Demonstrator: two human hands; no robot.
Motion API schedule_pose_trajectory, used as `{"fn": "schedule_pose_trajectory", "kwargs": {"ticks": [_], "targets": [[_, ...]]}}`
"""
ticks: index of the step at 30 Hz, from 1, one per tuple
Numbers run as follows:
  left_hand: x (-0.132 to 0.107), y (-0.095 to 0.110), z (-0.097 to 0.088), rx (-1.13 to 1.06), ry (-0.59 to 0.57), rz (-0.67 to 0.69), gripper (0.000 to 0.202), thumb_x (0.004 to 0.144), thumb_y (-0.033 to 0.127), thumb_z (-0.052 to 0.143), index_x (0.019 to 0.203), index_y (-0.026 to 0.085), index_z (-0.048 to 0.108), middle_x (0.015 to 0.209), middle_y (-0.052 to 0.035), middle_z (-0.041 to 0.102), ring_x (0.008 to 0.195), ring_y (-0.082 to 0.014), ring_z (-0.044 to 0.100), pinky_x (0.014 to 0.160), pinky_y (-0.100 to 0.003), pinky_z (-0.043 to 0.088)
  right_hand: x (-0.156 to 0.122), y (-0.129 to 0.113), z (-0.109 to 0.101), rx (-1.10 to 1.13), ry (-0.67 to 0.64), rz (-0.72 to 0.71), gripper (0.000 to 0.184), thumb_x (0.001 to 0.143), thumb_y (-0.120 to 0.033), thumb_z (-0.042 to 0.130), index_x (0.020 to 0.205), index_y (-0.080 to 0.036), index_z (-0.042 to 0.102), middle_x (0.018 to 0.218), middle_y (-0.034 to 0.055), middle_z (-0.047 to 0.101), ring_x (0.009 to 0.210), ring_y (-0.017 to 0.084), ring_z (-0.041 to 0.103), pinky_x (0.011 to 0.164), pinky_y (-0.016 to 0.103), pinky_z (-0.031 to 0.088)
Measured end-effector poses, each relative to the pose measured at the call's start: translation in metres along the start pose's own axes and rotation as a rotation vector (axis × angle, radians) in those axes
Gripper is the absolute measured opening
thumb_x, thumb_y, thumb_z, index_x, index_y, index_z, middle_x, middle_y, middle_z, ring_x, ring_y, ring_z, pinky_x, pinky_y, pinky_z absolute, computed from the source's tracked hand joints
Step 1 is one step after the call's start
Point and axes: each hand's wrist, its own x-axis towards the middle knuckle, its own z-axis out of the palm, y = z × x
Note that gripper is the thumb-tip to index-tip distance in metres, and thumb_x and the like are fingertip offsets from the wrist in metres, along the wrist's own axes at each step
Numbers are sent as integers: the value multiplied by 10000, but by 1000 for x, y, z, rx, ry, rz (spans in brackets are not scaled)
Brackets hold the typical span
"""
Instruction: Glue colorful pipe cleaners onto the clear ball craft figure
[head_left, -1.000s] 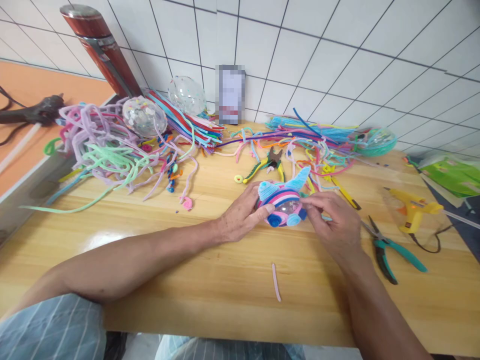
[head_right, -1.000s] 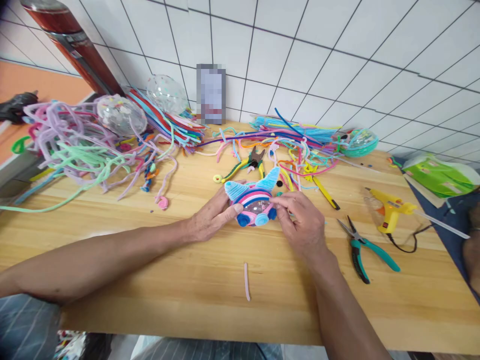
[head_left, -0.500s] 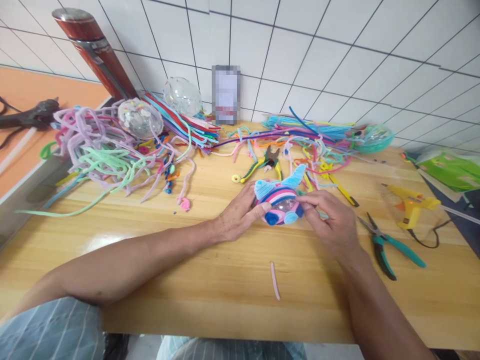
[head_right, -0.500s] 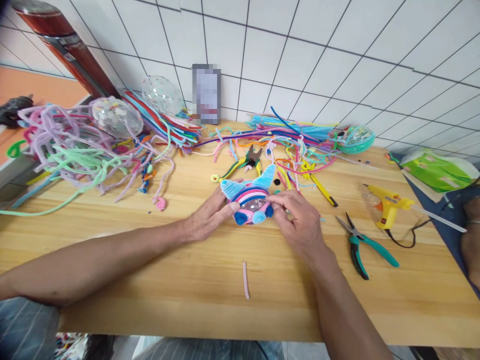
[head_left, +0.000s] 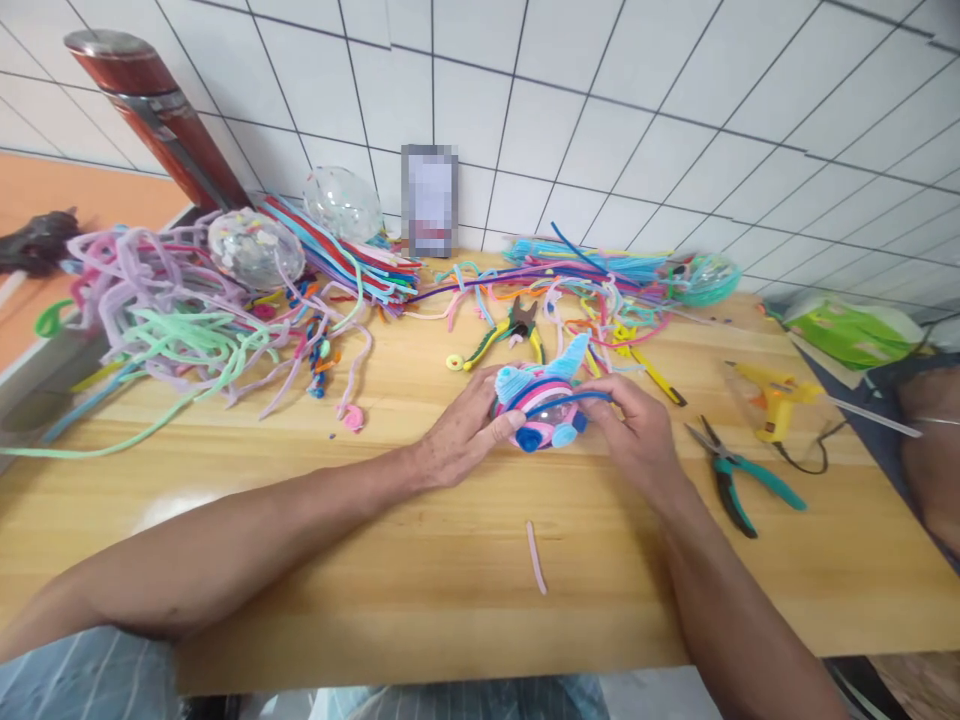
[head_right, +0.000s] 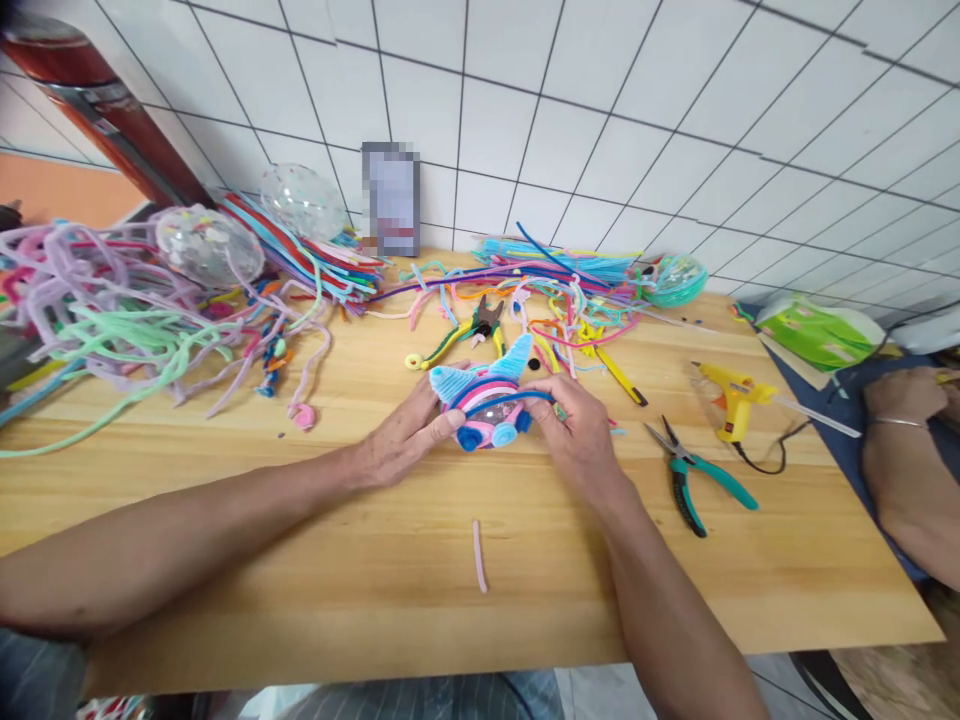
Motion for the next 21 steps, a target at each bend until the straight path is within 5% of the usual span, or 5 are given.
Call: {"fn": "schedule_pose_trajectory", "kwargs": {"ticks": [4,9,15,18,21], "targets": [[0,-2,1,-1,-6,-1,584,1165,564,470,1651,243,497,1696,-143,549,1618,-322,466,1410,-569,337,-1,-6,-5,111,-32,40,217,974,-392,775,1154,-285,833,1046,23,825,931,221,748,854,354,579],[-3,-8,1,-9,15,5,626,1151,604,491,1671,256,468,1743,-148,489,1660,-330,423,1422,-566,318,2,-10,-6,215,-38,108,286,1010,-474,712,855,-255,811,822,4,764,795,188,699,780,324,554],[-2,-20,9,97,52,95,1074,792,731,929,1631,225,490,1660,-221,531,1594,-440,495,1341,-644,437,14,14,-29,438,217,259,463,920,-707,746,921,-248,800,805,20,739,747,184,689,740,326,584],[-1,-22,15,66,81,63,855,869,547,934,1556,230,537,1587,-195,603,1525,-391,584,1305,-609,492,18,27,-52,249,272,337,463,925,-692,711,955,-241,811,852,44,766,788,206,719,763,348,604],[-1,-22,17,1,78,15,739,927,448,889,1538,238,529,1542,-170,656,1464,-350,649,1267,-574,539,12,38,-78,-128,84,400,411,854,-598,804,1042,-235,846,1049,86,833,944,267,774,900,427,636]]}}
